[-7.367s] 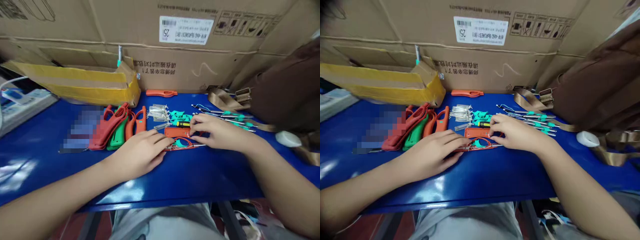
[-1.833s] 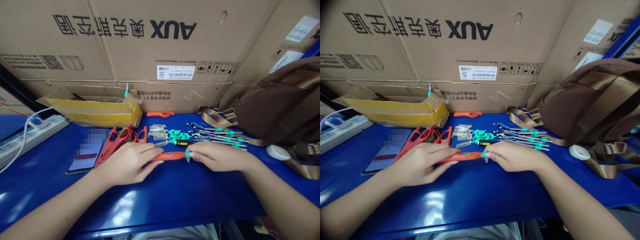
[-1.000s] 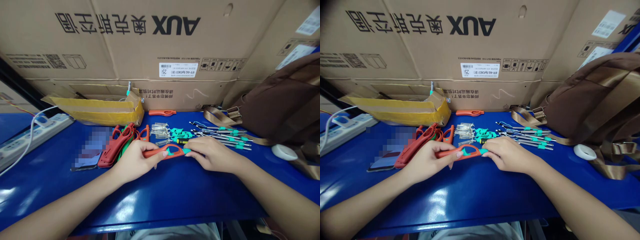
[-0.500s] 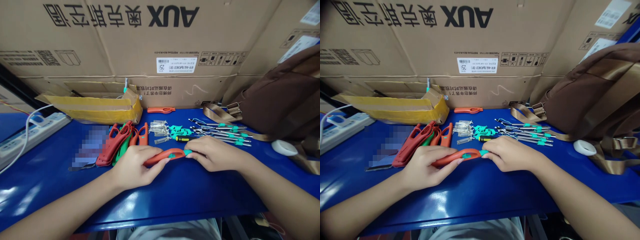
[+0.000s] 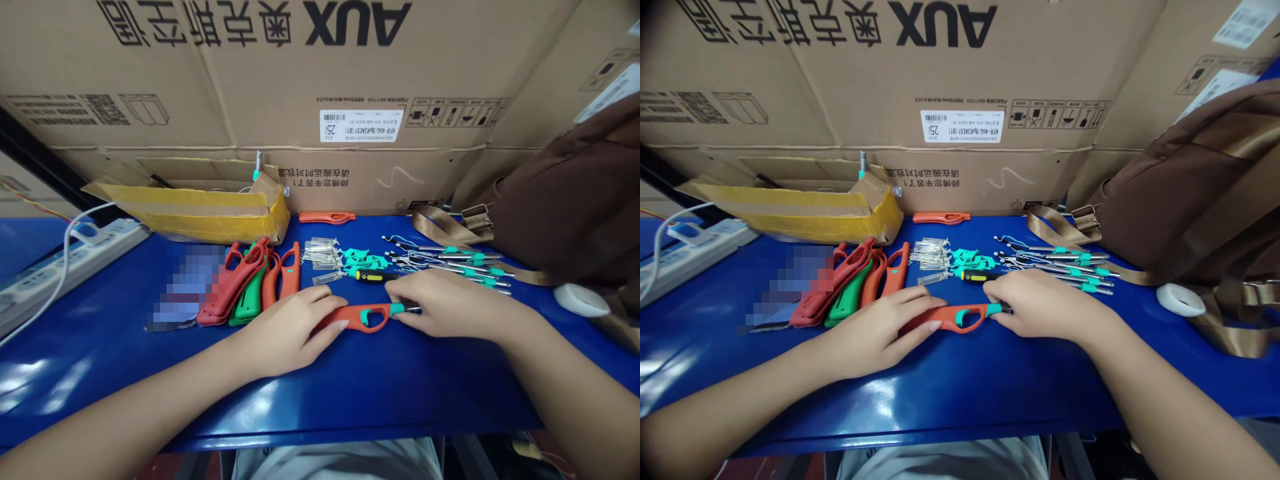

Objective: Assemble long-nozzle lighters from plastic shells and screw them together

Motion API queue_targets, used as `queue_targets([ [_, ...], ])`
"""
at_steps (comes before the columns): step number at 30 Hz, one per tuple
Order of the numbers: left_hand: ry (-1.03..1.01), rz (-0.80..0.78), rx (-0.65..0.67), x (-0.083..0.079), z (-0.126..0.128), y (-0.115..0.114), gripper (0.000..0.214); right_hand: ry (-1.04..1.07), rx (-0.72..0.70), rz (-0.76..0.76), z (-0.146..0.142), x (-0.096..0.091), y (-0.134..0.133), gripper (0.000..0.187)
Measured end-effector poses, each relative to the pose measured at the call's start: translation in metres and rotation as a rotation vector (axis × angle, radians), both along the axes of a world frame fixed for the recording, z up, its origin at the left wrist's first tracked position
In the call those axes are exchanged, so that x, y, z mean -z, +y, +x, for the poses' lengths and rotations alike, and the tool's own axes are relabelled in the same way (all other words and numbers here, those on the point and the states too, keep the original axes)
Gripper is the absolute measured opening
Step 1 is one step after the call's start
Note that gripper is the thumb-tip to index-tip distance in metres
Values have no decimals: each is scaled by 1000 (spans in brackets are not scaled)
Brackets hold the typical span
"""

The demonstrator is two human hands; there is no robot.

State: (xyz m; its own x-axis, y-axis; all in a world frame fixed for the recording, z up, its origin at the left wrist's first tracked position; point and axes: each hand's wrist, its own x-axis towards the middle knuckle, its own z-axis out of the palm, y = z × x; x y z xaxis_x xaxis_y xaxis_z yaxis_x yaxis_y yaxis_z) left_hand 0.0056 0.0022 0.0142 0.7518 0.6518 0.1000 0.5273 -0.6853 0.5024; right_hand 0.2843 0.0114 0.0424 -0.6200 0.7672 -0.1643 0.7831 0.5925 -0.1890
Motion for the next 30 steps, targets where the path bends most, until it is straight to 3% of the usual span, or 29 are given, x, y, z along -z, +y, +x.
queue_targets([
  [4, 122, 87, -17, 2, -5, 3, 34, -28, 47, -34, 16, -2, 7, 19],
  [8, 207, 153, -20, 0, -8, 4, 31, 49, 7, -93, 24, -4, 11, 23],
  [10, 204, 144, -47, 0, -8, 2, 29, 131, 13, -16, 19, 0, 12, 30],
  [14, 176, 90, -99, 3, -4, -3, 27, 133, 133, 296, 1, 20, 17, 29],
  [18, 183, 91, -111, 4, -2, -7, 28, 60, 114, 364, -6, 39, 25, 33],
  [22, 196, 119, -101, 1, -1, -8, 29, 109, 64, 410, 0, 36, 25, 22],
  [26, 211, 149, -110, 1, -2, -8, 39, 406, 101, 501, 1, 21, 18, 20],
  [30, 228, 207, -130, 3, -5, -8, 52, 952, 212, 501, -12, 13, 7, 25],
])
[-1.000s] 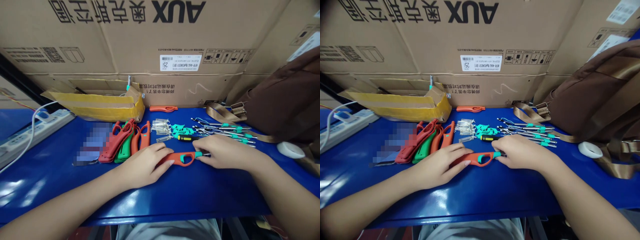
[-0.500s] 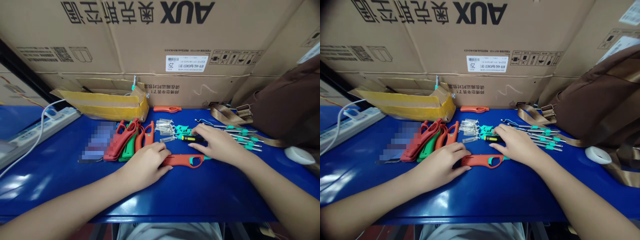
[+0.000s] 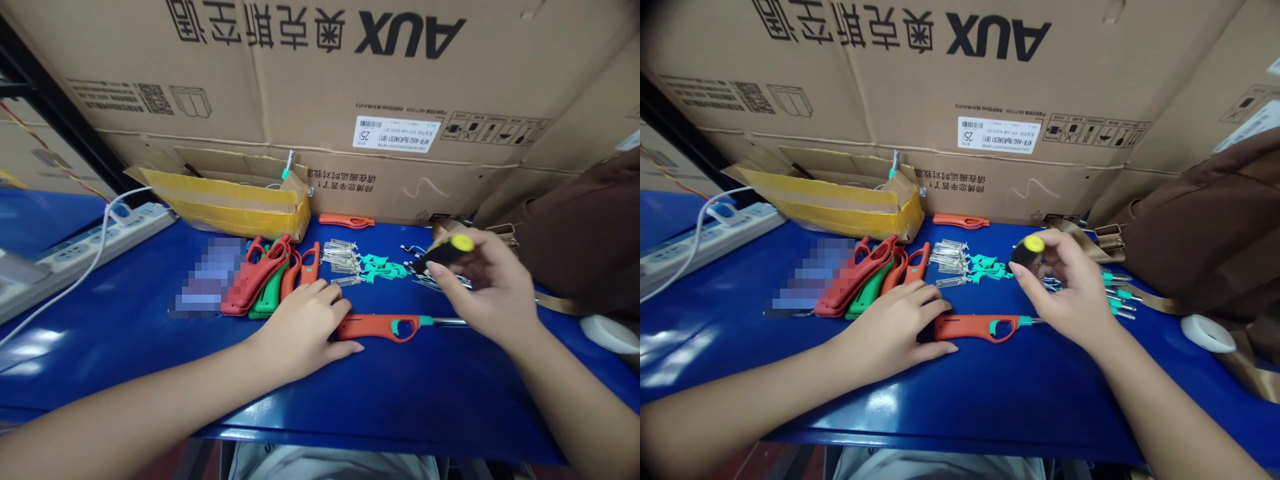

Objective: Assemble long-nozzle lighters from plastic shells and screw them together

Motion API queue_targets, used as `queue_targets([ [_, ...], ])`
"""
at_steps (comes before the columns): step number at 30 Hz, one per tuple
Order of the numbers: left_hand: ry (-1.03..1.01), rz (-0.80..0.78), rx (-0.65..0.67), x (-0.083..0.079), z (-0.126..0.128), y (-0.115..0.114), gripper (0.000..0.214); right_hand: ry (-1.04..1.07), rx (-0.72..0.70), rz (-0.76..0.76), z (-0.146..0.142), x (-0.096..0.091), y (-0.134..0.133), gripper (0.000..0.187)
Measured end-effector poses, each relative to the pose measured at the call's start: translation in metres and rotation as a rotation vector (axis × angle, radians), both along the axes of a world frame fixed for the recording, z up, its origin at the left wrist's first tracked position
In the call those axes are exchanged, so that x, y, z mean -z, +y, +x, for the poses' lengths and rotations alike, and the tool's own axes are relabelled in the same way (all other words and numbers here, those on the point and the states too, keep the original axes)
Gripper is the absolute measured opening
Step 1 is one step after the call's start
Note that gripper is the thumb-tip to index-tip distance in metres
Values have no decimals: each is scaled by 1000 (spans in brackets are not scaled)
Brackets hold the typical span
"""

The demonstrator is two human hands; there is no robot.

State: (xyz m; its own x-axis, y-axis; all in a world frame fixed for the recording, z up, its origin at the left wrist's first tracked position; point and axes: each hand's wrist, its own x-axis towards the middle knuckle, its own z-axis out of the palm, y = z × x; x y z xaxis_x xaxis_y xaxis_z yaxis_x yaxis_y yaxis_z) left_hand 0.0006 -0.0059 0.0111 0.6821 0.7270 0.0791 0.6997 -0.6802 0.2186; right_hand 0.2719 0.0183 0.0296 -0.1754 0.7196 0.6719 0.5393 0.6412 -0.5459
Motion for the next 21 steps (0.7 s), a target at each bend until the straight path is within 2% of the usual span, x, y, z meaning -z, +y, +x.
queue_targets([
  [1, 13, 22, -12, 0, 0, 0, 56, 113, -35, -31, -5, 1, -3, 25],
  [3, 41, 50, -42, 0, 0, -1, 62, 191, -112, -89, -16, 5, -7, 26],
  [5, 57, 53, -62, -1, 0, -2, 63, 93, -138, -79, -24, 13, -9, 27],
  [8, 71, 49, -57, -2, 2, -4, 60, -201, -156, 70, -31, 26, -6, 29],
  [10, 82, 51, -48, -2, 2, -5, 58, -303, -172, 146, -32, 33, -4, 28],
  [13, 85, 52, -36, -2, 2, -7, 55, -334, -154, 168, -35, 38, -1, 27],
  [21, 65, 52, -20, -1, 3, -6, 52, -371, -137, 90, -39, 42, 2, 24],
])
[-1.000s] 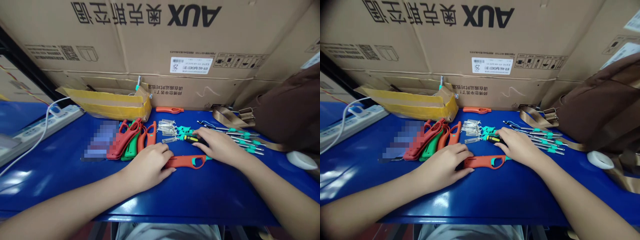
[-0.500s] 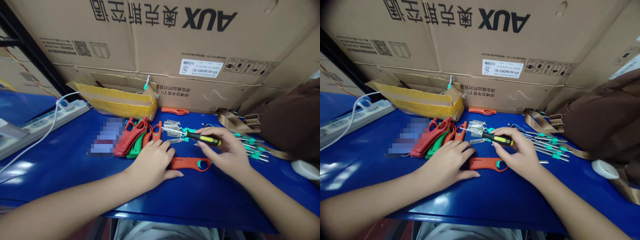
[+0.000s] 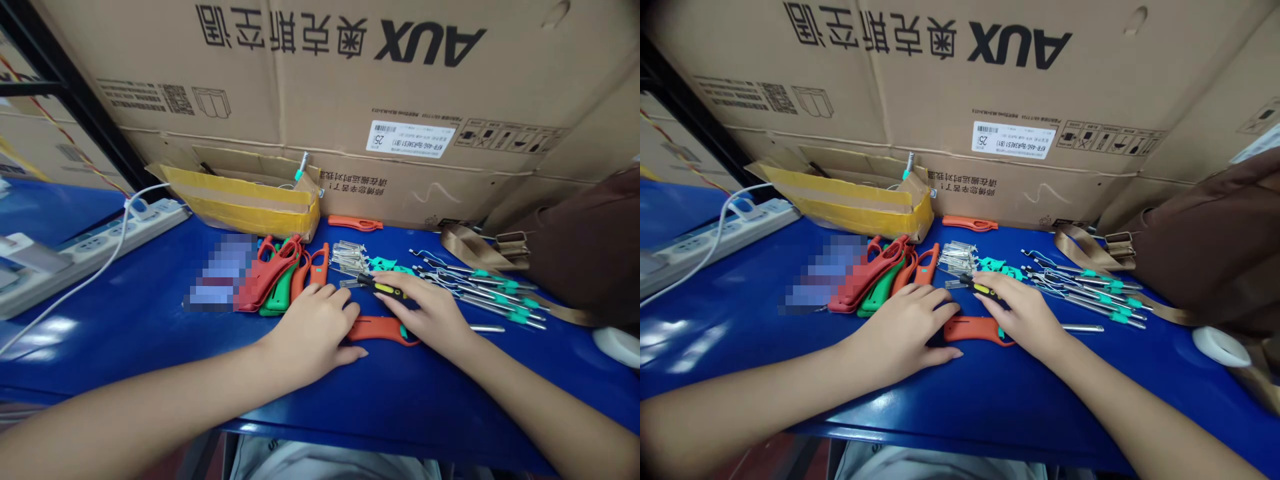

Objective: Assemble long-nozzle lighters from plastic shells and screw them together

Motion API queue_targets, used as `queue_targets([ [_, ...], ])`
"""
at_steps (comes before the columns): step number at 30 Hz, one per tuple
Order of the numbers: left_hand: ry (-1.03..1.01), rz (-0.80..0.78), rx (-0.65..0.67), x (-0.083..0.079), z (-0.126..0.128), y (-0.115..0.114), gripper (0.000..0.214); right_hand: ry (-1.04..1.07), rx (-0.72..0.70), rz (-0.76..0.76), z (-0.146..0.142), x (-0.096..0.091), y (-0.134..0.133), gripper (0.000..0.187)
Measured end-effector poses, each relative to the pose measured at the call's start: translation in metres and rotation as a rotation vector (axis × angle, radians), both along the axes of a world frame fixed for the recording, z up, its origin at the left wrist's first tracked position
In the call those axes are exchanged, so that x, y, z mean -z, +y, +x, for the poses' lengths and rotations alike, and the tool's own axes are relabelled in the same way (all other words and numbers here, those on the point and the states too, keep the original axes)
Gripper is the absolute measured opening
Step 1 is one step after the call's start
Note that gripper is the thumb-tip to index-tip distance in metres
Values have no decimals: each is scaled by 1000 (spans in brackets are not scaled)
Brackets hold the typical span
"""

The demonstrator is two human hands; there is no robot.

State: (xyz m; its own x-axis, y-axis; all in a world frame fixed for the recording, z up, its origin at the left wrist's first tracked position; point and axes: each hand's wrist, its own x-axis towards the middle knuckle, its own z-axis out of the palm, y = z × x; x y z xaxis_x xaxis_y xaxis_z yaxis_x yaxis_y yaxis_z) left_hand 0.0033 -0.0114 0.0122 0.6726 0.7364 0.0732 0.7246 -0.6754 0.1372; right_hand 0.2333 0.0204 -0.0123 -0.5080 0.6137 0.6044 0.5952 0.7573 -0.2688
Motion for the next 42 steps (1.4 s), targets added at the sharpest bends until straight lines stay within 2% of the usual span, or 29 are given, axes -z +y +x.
queue_targets([
  [4, -20, -3, 6, 1, -1, 1, 52, 11, 0, 17, 2, -1, 0, 25],
  [7, -66, -30, 14, 3, -2, 1, 54, 90, 51, 49, 4, -5, -2, 25],
  [10, -247, -148, 15, 4, -1, 2, 55, 268, 157, -12, 6, -12, -5, 21],
  [13, -606, -371, -69, 5, 5, 3, 39, 556, 184, -155, 11, -19, -5, 16],
  [16, -1004, -725, -236, 3, 10, 7, 25, 794, 150, -260, 17, -25, -2, 10],
  [19, -1319, -1021, -354, 0, 12, 12, 24, 925, 107, -351, 23, -29, 2, 11],
  [22, -1508, -1185, -407, -4, 11, 16, 21, 973, 82, -406, 26, -30, 2, 13],
  [26, -1584, -1323, -443, -7, 9, 18, 22, 968, 62, -400, 27, -30, -1, 11],
  [31, -1594, -1382, -480, -8, 9, 19, 22, 944, 41, -392, 28, -29, -1, 11],
  [42, -1489, -1312, -500, -5, 9, 19, 8, 936, 35, -395, 29, -30, -1, 9],
])
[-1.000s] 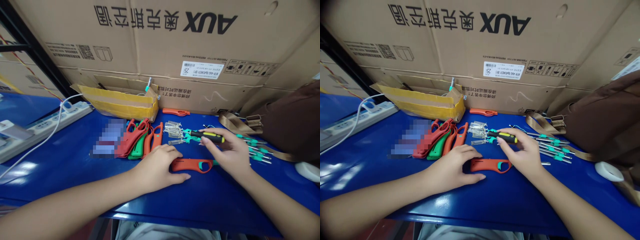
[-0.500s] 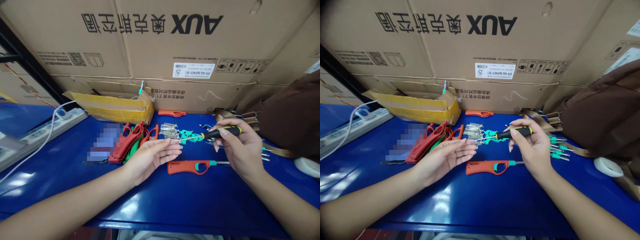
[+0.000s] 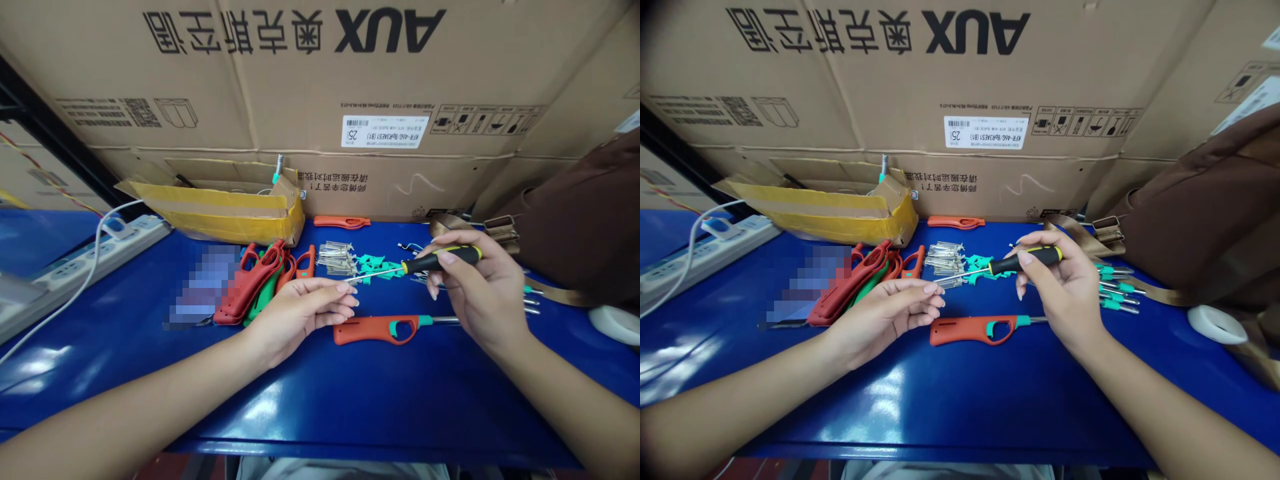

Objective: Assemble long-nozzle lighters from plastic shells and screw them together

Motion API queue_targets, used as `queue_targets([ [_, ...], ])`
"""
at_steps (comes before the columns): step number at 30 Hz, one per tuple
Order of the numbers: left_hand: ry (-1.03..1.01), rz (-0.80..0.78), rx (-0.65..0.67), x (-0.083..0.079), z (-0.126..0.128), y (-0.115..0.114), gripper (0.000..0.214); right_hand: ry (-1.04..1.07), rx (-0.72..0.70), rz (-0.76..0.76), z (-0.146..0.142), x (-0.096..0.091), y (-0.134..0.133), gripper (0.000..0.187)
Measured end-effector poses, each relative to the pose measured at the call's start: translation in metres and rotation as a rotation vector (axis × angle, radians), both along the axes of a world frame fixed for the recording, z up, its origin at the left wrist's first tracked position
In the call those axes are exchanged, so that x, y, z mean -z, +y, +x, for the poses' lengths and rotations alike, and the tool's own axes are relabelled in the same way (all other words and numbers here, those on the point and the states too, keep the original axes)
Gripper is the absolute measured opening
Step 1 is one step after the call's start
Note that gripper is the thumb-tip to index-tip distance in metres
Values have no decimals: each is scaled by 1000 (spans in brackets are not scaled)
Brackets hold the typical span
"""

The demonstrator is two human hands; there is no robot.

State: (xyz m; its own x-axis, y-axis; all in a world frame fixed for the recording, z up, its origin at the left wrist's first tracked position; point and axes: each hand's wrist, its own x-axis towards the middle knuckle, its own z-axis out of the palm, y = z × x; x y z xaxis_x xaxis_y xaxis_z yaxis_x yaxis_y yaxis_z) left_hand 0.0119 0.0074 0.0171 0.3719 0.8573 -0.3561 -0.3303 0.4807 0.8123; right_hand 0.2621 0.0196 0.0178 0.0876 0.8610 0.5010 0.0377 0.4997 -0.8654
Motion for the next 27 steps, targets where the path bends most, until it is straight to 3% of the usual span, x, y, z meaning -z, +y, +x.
queue_targets([
  [10, -170, -165, -209, -1, 1, 4, 19, -28, -1, 29, -3, 2, -5, 13],
  [27, -179, -192, -203, 2, 2, 3, 16, -7, 3, 50, -9, 0, -8, 11],
])
